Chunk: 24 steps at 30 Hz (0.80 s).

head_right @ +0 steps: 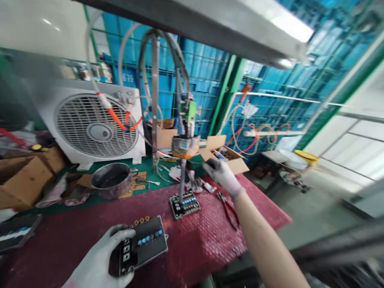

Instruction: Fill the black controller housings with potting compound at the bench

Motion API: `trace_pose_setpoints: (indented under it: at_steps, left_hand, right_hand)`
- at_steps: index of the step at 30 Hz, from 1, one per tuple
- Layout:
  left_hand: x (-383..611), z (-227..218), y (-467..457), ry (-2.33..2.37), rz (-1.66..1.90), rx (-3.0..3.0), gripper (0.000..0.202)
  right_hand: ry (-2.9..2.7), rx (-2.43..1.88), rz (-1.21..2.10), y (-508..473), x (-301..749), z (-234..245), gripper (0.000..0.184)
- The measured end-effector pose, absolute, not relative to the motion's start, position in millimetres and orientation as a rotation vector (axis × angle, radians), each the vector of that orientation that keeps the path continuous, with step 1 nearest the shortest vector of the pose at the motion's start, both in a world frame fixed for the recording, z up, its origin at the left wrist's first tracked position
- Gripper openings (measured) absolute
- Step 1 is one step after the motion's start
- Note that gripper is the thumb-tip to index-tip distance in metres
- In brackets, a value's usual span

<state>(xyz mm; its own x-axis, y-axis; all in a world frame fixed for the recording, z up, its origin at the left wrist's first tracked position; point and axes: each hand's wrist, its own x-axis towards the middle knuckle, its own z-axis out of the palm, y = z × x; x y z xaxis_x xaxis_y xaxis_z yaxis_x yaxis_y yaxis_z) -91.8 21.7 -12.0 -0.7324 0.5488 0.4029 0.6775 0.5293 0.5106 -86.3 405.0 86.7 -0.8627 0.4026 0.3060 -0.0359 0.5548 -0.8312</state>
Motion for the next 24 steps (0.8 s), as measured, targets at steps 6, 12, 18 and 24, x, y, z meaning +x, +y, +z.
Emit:
trace_pose_setpoints:
  at_steps: [6,12,18,24]
  left_hand:
    - [-53,3,70,-2.523,-1.028,-1.408,0.052]
    - [2,-12,134,-2.534,-1.146,-1.767,0.054]
    - [58,-71,197,-2.292,-1.229,-2.097,0.060]
    - [122,-122,260,-2.559,-0.903,-2.429,0.085]
  right_hand:
    - [-2.167,-0.405,1.981,331,94,2,0.055]
    - [-1.739,-0.379,2.354,306,186,-34,0.054]
    - [-1.455,-0.607,2.268,323,270,-67,0.051]
    - [-1.252,-0.965,2.104,334,341,-129,0.047]
